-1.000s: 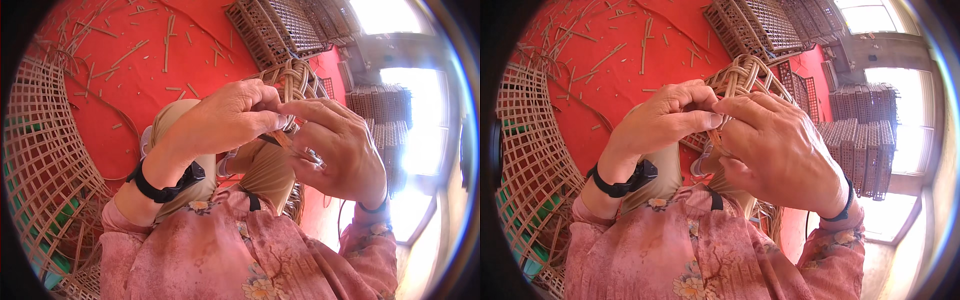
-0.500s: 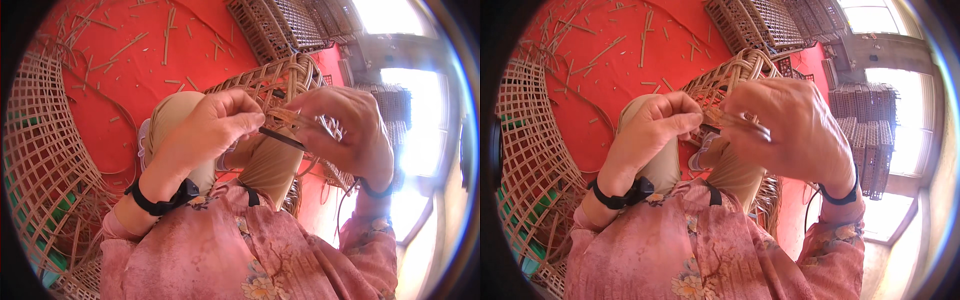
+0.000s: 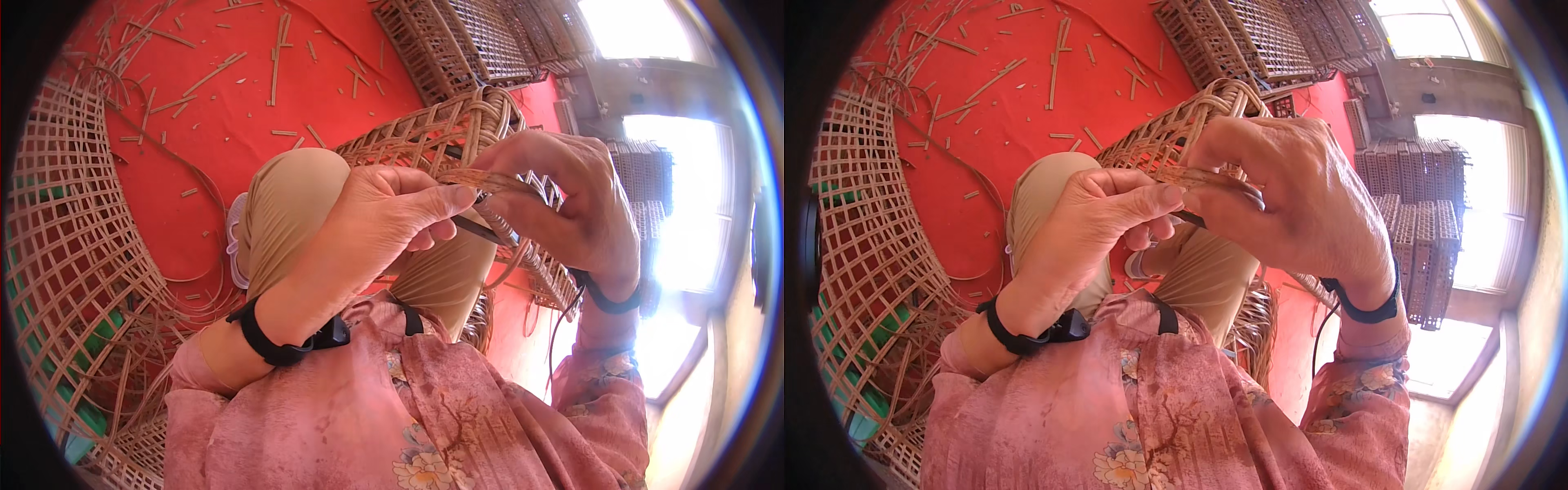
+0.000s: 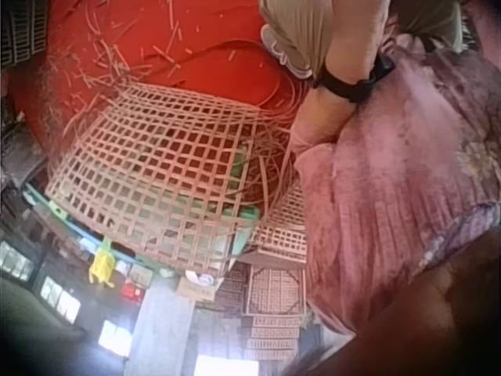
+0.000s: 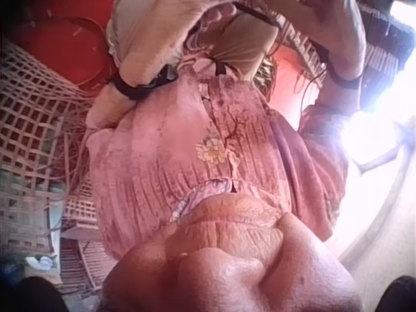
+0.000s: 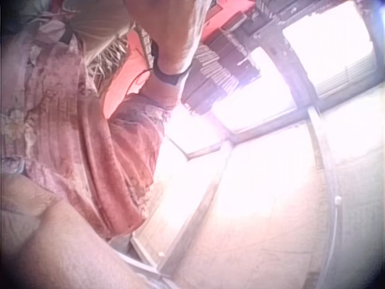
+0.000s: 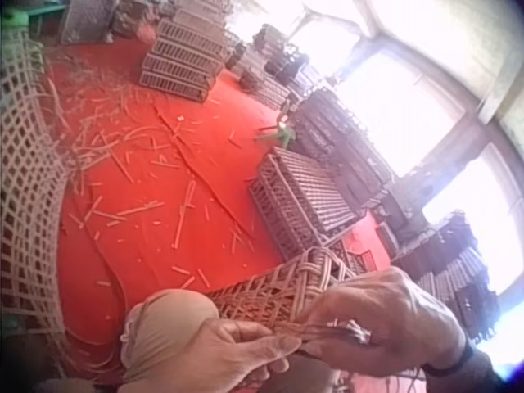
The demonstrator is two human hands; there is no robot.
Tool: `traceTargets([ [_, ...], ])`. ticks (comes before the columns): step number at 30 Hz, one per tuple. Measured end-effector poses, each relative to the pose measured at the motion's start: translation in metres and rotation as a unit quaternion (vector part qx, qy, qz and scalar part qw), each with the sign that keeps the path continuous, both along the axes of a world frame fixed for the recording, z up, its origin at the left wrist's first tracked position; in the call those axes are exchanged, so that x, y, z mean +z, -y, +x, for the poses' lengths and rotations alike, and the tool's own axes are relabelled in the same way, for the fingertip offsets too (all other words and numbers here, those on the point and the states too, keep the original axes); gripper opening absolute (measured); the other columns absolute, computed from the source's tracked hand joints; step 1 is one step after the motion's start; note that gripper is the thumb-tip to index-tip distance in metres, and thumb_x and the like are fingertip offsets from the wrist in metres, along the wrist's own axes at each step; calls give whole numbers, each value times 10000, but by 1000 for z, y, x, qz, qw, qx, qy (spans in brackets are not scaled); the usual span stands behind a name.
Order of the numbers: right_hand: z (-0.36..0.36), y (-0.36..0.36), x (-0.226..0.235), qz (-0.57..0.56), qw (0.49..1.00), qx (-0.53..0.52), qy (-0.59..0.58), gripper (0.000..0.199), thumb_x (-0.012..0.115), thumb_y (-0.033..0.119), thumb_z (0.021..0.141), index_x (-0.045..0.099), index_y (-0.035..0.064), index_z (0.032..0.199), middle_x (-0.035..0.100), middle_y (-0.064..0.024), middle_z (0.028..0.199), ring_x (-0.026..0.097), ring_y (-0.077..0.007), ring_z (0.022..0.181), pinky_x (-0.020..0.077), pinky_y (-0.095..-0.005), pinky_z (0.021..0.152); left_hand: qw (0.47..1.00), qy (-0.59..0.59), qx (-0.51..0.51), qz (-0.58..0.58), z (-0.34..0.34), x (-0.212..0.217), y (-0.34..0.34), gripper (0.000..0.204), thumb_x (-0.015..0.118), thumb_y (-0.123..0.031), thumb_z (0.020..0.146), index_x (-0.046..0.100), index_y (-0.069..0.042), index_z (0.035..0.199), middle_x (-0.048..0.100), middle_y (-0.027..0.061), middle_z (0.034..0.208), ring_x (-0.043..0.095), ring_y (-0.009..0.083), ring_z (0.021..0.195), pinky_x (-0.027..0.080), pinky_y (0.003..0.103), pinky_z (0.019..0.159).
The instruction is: The person is weaving thin strips of bamboo into a large rectangular frame to create a basket or cage.
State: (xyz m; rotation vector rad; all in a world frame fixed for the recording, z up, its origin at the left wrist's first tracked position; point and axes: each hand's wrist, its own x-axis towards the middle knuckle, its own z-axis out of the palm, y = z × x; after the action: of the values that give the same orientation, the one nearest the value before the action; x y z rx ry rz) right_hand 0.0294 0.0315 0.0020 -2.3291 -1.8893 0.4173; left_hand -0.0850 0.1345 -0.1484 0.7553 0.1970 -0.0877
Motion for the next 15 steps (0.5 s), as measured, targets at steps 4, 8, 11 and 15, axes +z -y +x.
traceTargets([
  [4,-2,0,-1,6,1000,-13,-5,207,711,160,766,587,11,840,609,-121,706,620,-293,622,460,-360,551,998,0,48,-46,4,0,11,179,705,-201,867,671,-68,751,617,10,685,493,40,598,375,188,548],
  [8,-4,1,-4,18,991,-116,-65,179,684,103,784,619,-24,893,650,-87,774,629,-170,664,480,-298,606,992,11,57,-113,3,-7,17,167,692,-166,876,631,-66,756,563,-12,663,460,41,595,350,190,545],
  [11,-4,7,-4,51,961,-227,-147,135,677,96,839,627,-13,903,627,-36,730,592,-109,627,460,-260,573,986,1,55,-160,2,-22,21,129,674,-138,884,624,-57,796,550,-19,671,464,41,606,355,193,561],
  [15,4,16,-19,136,882,-346,-290,151,660,84,865,651,-5,986,609,37,735,503,-18,587,383,-191,523,977,26,57,-203,0,-28,26,119,663,-125,890,618,-62,800,551,-20,675,469,40,617,358,199,573],
])
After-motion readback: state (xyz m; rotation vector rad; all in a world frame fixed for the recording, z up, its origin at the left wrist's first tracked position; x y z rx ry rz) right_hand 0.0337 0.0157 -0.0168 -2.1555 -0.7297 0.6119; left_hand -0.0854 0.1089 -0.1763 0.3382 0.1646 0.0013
